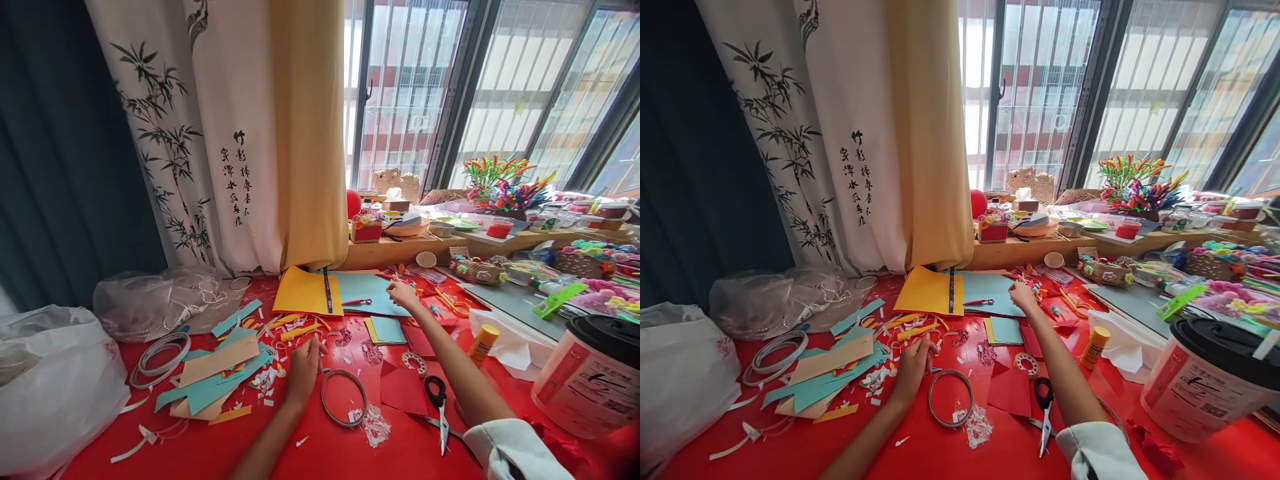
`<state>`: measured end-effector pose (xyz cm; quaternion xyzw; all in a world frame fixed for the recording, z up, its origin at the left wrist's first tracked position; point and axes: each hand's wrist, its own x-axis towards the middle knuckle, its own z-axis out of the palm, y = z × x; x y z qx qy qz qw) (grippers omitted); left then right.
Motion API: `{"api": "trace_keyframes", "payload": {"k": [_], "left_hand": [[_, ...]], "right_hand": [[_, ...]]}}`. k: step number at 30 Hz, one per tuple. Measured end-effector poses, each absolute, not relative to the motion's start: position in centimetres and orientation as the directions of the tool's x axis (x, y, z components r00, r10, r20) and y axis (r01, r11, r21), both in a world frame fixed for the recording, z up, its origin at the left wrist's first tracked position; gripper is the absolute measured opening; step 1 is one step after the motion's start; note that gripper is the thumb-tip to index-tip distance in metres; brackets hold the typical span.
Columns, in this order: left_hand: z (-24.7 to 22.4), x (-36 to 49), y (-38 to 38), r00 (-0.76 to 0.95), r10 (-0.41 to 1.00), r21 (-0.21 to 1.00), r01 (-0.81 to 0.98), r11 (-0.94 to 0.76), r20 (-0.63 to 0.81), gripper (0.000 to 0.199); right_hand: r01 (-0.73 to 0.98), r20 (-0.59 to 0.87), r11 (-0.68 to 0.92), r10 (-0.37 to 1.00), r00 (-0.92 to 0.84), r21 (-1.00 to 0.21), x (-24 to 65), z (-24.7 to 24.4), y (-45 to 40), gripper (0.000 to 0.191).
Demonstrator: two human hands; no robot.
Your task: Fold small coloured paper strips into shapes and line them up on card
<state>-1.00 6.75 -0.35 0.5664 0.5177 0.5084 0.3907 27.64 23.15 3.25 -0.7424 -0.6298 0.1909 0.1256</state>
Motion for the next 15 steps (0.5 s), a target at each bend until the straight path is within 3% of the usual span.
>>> {"api": "trace_keyframes", "payload": {"k": [6,15], "left_hand": [[-0.1,-0.9,6.8,-0.047,0.989,0.974,0.185,-0.132,0.143,0.047],[-0.3,-1.0,6.7,-0.04,0.987,0.972,0.185,-0.145,0.155,0.05]], "right_hand": [[0.927,-0.012,0.023,0.999,-0.03,-0.373,25.9,1.7,22.8,0.028],[0.952,0.085,0.02,0.996,0.006,-0.306,23.6,0.4,22.9,0.028]]}}
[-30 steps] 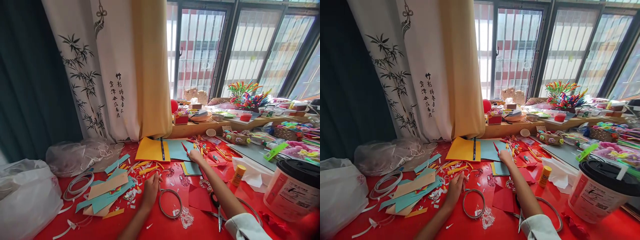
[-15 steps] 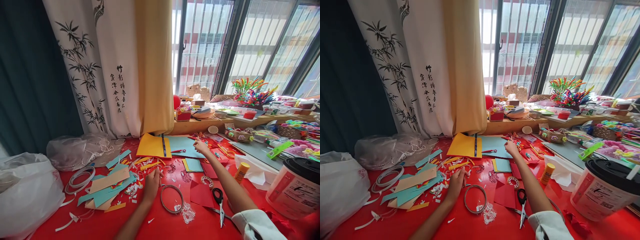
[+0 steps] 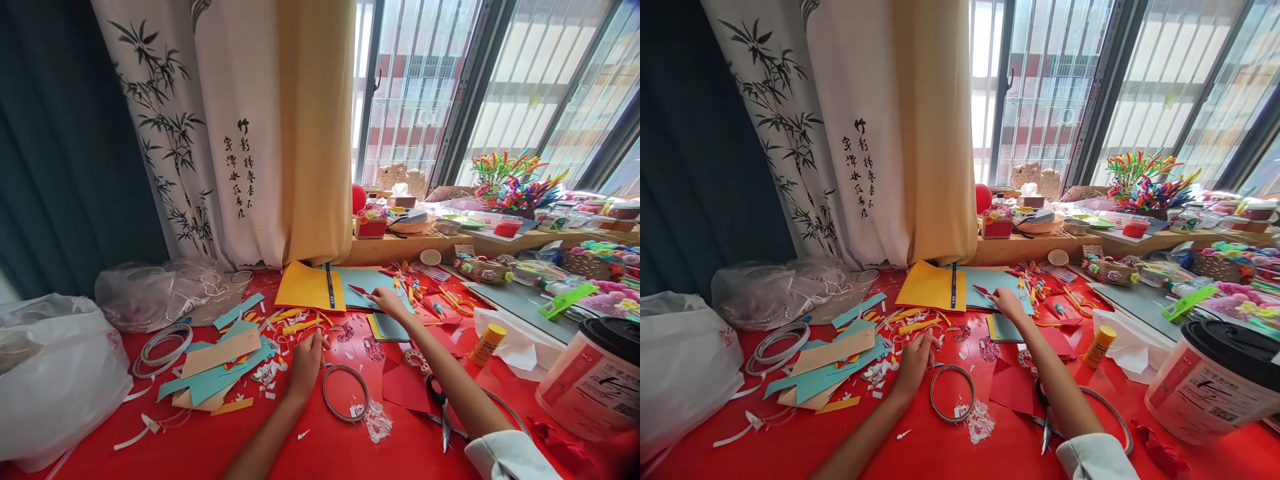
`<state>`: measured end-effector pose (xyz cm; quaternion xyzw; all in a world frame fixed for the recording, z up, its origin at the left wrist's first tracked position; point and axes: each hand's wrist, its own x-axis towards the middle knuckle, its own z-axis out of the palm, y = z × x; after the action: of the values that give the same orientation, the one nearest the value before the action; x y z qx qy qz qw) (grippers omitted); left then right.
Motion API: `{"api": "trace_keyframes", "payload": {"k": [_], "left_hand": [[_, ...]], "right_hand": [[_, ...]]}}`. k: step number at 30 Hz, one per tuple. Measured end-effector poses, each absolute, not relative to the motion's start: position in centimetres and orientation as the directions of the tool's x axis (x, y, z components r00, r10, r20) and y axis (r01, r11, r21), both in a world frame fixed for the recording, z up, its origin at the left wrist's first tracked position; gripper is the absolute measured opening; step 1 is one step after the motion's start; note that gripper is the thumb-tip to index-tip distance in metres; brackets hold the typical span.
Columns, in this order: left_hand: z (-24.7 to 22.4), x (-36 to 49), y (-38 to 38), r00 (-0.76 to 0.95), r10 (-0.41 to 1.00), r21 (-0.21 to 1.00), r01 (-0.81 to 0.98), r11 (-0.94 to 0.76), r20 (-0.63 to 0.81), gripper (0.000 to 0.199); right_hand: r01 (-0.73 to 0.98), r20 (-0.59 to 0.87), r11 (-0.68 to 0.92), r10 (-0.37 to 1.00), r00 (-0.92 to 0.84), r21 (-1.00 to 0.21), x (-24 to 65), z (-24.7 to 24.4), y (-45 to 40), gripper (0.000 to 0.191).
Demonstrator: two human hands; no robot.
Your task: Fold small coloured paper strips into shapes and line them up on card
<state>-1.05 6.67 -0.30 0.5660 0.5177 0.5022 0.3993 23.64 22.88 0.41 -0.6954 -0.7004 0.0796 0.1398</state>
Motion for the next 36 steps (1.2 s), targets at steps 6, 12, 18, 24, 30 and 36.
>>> {"api": "trace_keyframes", "payload": {"k": [6,12,18,24,30,36], "left_hand": [[-0.1,-1.0,6.7,-0.034,0.986,0.968,0.199,-0.154,0.164,0.052],[-0.1,-1.1,6.6,-0.036,0.985,0.966,0.204,-0.158,0.169,0.052],[0.0,-1.0,6.6,-0.052,0.984,0.973,0.17,-0.157,0.168,0.051],[0.3,-0.8,6.5,-0.059,0.985,0.978,0.14,-0.155,0.164,0.053],[0.3,-0.9,6.5,-0.058,0.984,0.976,0.151,-0.155,0.166,0.053],[0.1,-1.0,6.6,-0.06,0.981,0.969,0.175,-0.172,0.185,0.051]], "right_hand": [[0.962,0.109,0.009,0.994,0.022,-0.272,21.7,0.7,22.0,0.038],[0.969,0.191,-0.135,0.966,0.176,-0.208,24.8,1.4,21.2,0.03],[0.911,0.18,-0.338,0.906,0.383,-0.237,29.6,0.9,19.9,0.032],[0.826,0.161,-0.38,0.863,0.478,-0.416,30.4,0.7,20.4,0.03],[0.606,0.176,-0.33,0.76,0.625,-0.724,31.6,1.5,20.7,0.026],[0.133,0.164,0.104,0.78,0.604,-0.986,31.8,1.8,19.7,0.009]]}}
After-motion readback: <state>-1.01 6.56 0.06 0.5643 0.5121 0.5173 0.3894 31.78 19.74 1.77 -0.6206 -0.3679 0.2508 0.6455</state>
